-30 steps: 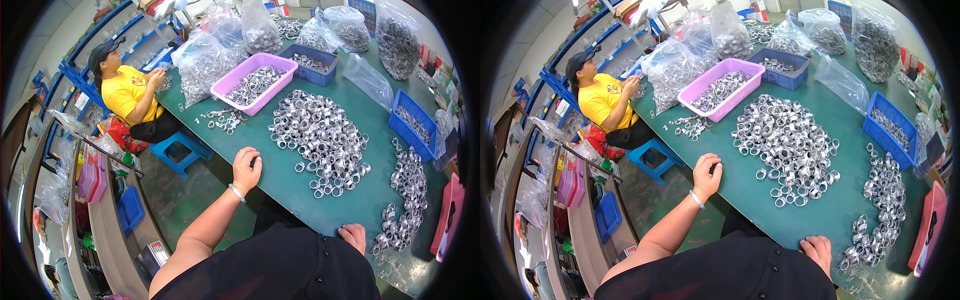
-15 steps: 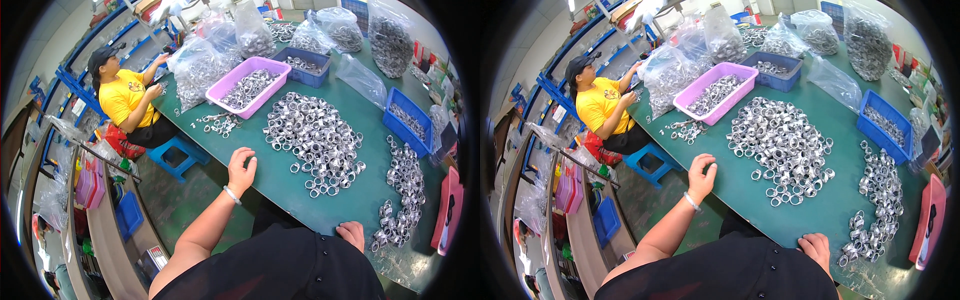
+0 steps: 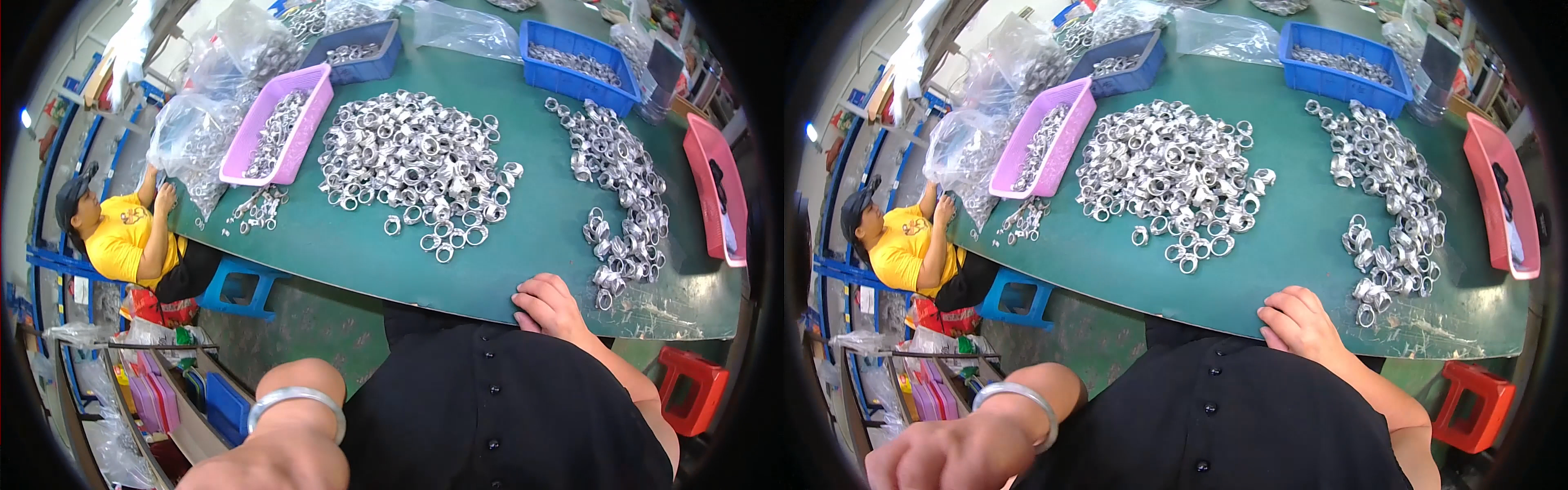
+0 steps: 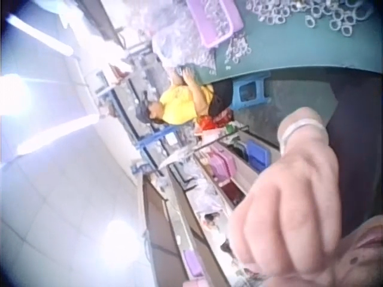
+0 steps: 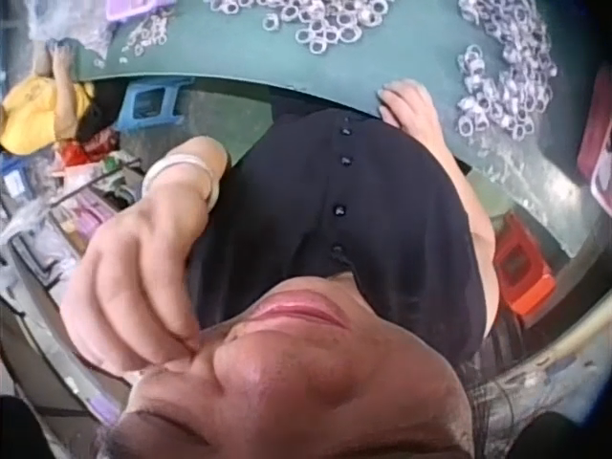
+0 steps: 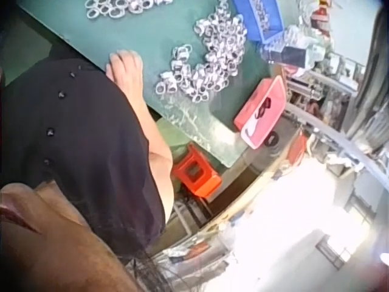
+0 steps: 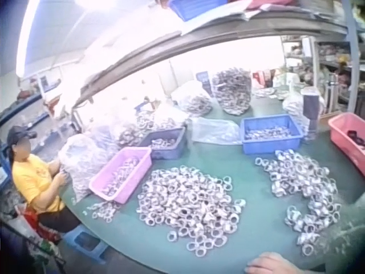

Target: The person sorts through piles of small metal rings on a table, picking them up one by one and placing them into different colored bins or organized piles.

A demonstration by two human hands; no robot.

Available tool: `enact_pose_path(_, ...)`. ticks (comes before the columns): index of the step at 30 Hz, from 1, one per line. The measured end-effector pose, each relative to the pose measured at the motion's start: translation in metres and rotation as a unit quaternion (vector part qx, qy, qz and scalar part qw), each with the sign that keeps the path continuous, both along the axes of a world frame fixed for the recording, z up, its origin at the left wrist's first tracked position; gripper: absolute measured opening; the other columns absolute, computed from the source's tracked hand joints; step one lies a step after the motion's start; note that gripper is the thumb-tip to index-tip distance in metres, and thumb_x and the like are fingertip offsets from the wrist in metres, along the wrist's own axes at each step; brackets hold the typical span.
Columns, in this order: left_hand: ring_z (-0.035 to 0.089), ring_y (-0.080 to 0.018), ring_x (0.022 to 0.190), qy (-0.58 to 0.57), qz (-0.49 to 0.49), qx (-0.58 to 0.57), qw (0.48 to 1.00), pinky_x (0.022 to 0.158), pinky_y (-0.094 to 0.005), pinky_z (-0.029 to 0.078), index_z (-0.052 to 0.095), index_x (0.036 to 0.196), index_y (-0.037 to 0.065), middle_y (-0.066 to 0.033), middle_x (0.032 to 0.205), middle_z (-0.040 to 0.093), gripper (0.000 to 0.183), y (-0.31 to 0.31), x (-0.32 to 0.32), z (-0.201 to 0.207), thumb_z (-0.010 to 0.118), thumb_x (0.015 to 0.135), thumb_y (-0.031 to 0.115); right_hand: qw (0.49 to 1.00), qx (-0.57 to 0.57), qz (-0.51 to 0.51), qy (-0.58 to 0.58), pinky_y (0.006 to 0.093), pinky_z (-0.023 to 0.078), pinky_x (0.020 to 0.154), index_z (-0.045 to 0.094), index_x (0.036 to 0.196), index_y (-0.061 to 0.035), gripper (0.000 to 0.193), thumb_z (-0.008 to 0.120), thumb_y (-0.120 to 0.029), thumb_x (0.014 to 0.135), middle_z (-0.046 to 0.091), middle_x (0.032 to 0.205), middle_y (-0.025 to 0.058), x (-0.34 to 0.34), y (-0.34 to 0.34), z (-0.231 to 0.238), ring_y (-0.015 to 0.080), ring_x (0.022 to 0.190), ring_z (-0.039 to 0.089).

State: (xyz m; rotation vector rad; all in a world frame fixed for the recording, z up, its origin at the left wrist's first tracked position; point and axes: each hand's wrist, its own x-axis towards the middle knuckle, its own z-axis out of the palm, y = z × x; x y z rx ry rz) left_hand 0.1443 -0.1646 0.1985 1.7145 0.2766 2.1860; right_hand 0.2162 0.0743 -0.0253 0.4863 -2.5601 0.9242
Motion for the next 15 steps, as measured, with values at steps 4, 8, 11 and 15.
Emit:
enact_pose_path(4, 0.061, -0.0278, 0.083, -0.033, -0.113, -0.036, 0.992, 0.069, -0.0341, 0.053, 0.058, 0.089, 0.000, -0.0146, 0.093, 0.059, 0.012, 0.016, -0.001, -0.026, 0.046, 0.087, 0.000, 1.000, 0.002, -0.009, 0.005, 0.0394, 0.045, 0.079, 0.059, 0.093, -0.0014, 0.031, 0.068, -0.002, 0.064, 0.055, 0.096, 0.0116, 0.000, -0.001, 0.001, 0.0308, 0.091, 0.053)
enact_pose_path(8, 0.060, -0.0282, 0.081, -0.023, -0.150, -0.001, 0.988, 0.067, -0.0336, 0.053, 0.059, 0.087, 0.001, -0.0151, 0.090, 0.060, 0.018, 0.026, -0.005, -0.040, 0.042, 0.089, 0.002, 1.000, -0.003, -0.005, 0.006, 0.0394, 0.045, 0.080, 0.059, 0.093, -0.0014, 0.030, 0.068, -0.002, 0.064, 0.055, 0.096, 0.0112, -0.001, -0.002, -0.001, 0.0301, 0.091, 0.053)
enact_pose_path(11, 0.061, -0.0282, 0.080, -0.009, -0.154, 0.001, 0.988, 0.067, -0.0331, 0.053, 0.060, 0.084, 0.000, -0.0153, 0.089, 0.060, 0.020, 0.028, -0.009, -0.043, 0.041, 0.089, 0.001, 1.000, -0.001, -0.005, 0.009, 0.0394, 0.045, 0.080, 0.058, 0.093, -0.0016, 0.030, 0.068, -0.002, 0.064, 0.055, 0.096, 0.0108, 0.000, -0.002, -0.002, 0.0299, 0.091, 0.053)
enact_pose_path(15, 0.061, -0.0281, 0.081, -0.074, -0.095, 0.087, 0.989, 0.067, -0.0322, 0.053, 0.061, 0.079, 0.000, -0.0149, 0.089, 0.061, 0.020, 0.035, -0.005, -0.047, 0.043, 0.088, -0.001, 1.000, 0.000, -0.005, 0.009, 0.0395, 0.045, 0.081, 0.058, 0.093, -0.0020, 0.031, 0.068, -0.001, 0.064, 0.055, 0.097, 0.0103, 0.000, -0.002, -0.002, 0.0298, 0.092, 0.053)
